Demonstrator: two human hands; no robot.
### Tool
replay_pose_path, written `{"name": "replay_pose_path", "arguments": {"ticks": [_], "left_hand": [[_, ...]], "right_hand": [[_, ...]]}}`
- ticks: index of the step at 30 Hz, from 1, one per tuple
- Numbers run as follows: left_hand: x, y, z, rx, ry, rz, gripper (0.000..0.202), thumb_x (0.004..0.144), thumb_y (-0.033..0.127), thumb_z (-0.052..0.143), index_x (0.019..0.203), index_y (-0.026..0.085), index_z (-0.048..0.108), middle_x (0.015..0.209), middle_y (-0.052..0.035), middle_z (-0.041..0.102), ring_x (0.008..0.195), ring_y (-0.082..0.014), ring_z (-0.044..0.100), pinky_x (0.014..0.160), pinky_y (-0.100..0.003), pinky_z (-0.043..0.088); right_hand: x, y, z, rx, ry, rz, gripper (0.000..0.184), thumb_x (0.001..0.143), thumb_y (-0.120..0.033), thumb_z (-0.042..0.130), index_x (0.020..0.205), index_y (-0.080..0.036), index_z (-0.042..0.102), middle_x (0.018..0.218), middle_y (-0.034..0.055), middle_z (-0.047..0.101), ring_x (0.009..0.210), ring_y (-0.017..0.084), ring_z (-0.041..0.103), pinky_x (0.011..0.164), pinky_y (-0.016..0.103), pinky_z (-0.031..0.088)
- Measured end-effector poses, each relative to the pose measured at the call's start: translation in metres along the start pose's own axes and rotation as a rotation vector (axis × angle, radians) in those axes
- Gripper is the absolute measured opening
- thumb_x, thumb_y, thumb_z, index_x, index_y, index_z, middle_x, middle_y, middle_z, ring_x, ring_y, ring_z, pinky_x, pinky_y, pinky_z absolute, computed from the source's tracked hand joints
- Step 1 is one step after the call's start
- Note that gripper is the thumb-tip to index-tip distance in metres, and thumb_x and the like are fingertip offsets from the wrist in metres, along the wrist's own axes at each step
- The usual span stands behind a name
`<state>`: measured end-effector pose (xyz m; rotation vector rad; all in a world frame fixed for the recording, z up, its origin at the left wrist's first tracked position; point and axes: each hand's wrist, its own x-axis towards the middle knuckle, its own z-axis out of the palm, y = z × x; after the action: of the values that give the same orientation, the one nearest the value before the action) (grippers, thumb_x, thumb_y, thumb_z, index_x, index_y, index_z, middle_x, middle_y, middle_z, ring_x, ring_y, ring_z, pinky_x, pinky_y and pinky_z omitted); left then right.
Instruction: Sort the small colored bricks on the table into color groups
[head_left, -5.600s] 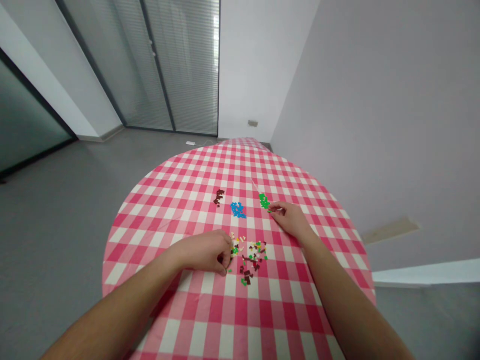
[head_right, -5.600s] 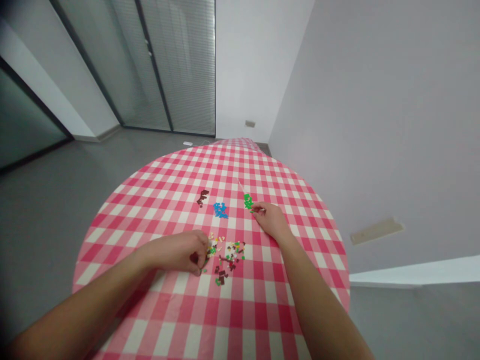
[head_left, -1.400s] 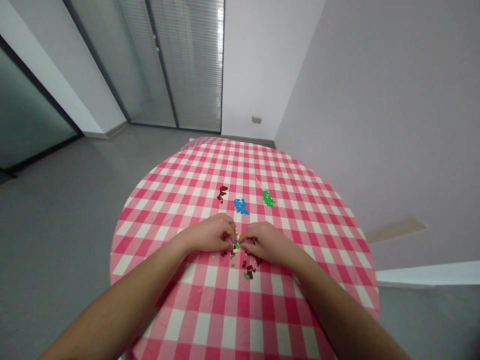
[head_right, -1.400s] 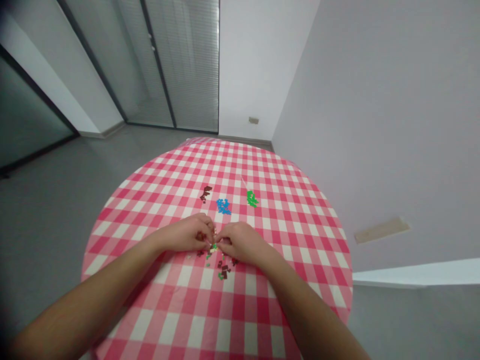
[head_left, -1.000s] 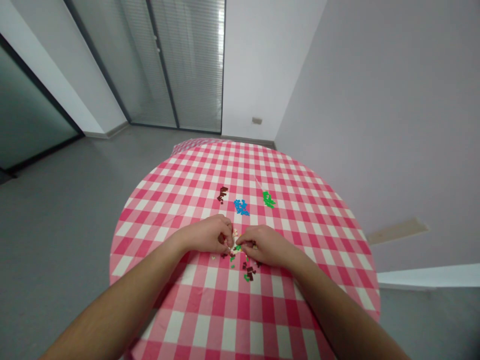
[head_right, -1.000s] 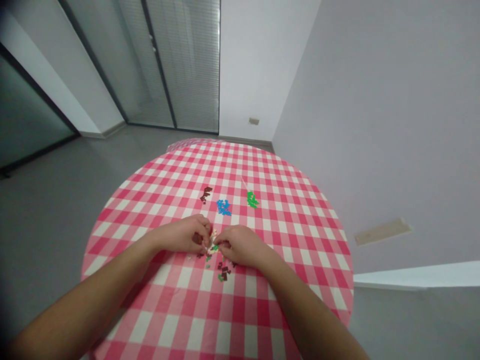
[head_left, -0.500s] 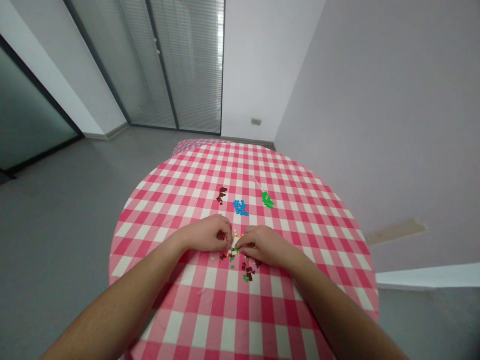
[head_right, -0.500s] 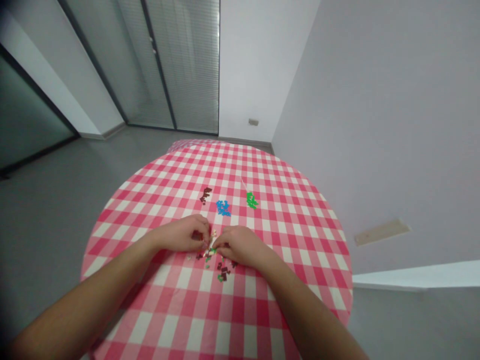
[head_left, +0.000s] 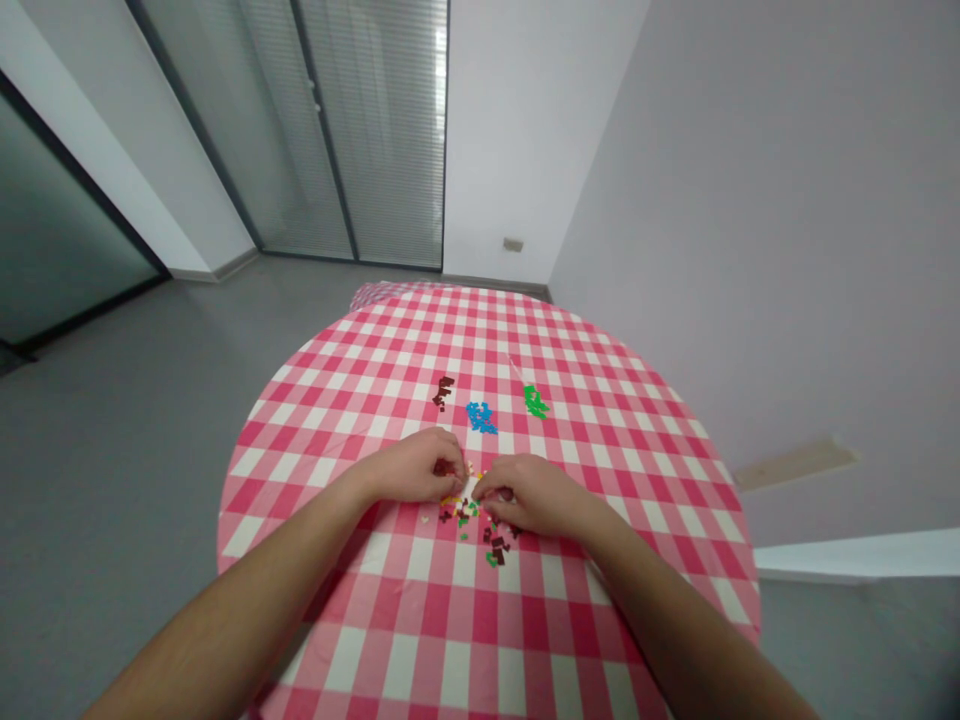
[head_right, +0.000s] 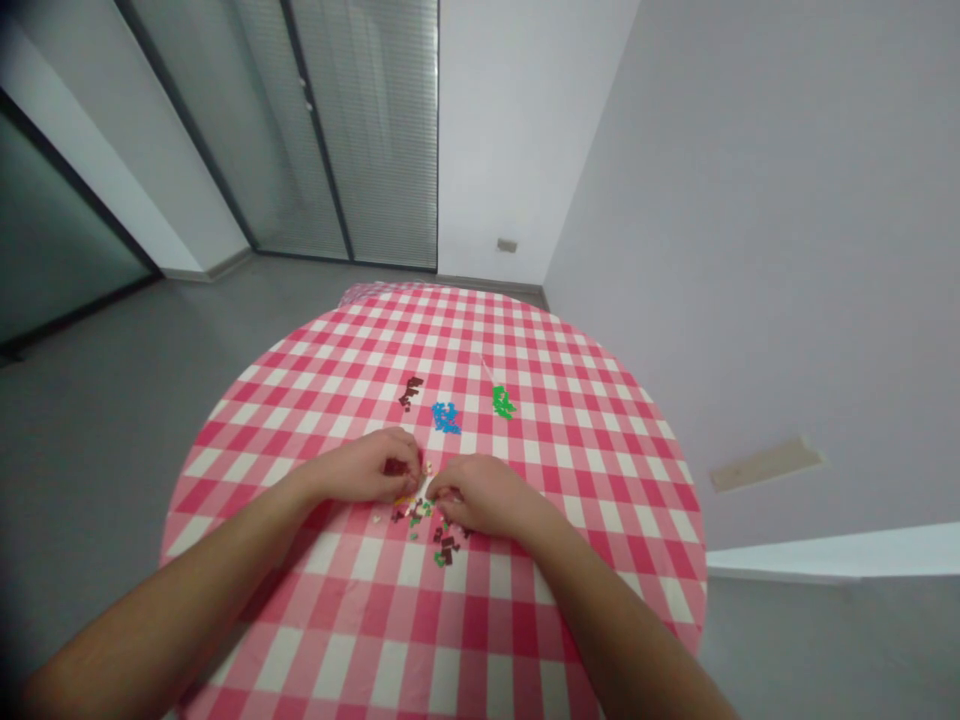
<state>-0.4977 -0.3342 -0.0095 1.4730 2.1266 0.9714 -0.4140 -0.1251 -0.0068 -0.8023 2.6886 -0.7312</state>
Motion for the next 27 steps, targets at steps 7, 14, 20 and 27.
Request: {"name": "replay_pose_path", "arguments": {"ticks": [7, 14, 20, 27], "left_hand": [[0.0, -0.003, 0.001, -0.02, 0.018, 0.016, 0.017, 0.072, 0.004, 0.057, 0.071, 0.016, 0.07, 0.075, -0.0022, 0.069, 0.075, -0.0152, 0.06, 0.078, -0.027, 0.046], [-0.002, -0.005, 0.001, 0.003, 0.045, -0.011, 0.017, 0.074, 0.005, 0.057, 0.073, 0.016, 0.07, 0.078, -0.003, 0.068, 0.078, -0.0163, 0.061, 0.079, -0.029, 0.047], [-0.002, -0.002, -0.001, -0.014, 0.035, -0.015, 0.018, 0.077, 0.006, 0.056, 0.071, 0.018, 0.069, 0.078, -0.0024, 0.069, 0.078, -0.0154, 0.061, 0.081, -0.03, 0.047], [-0.003, -0.008, 0.001, -0.022, 0.037, -0.026, 0.016, 0.079, 0.009, 0.058, 0.075, 0.018, 0.07, 0.082, -0.0034, 0.07, 0.08, -0.0154, 0.062, 0.079, -0.03, 0.049]], "right_hand": [[0.004, -0.005, -0.002, -0.082, -0.045, 0.001, 0.018, 0.088, -0.015, 0.059, 0.091, -0.022, 0.076, 0.08, 0.0033, 0.067, 0.072, 0.015, 0.057, 0.063, 0.024, 0.035], [0.003, -0.01, -0.002, 0.007, -0.005, -0.032, 0.019, 0.092, -0.014, 0.05, 0.092, -0.018, 0.069, 0.091, 0.0057, 0.067, 0.082, 0.017, 0.059, 0.071, 0.026, 0.042], [-0.01, 0.024, -0.019, 0.235, 0.252, 0.131, 0.014, 0.09, -0.018, 0.051, 0.087, -0.018, 0.065, 0.081, 0.0037, 0.068, 0.07, 0.015, 0.061, 0.065, 0.027, 0.047], [-0.021, 0.101, -0.028, 0.114, 0.699, 0.509, 0.014, 0.08, -0.025, 0.061, 0.087, -0.019, 0.071, 0.087, 0.0074, 0.074, 0.078, 0.021, 0.067, 0.073, 0.034, 0.052]]}}
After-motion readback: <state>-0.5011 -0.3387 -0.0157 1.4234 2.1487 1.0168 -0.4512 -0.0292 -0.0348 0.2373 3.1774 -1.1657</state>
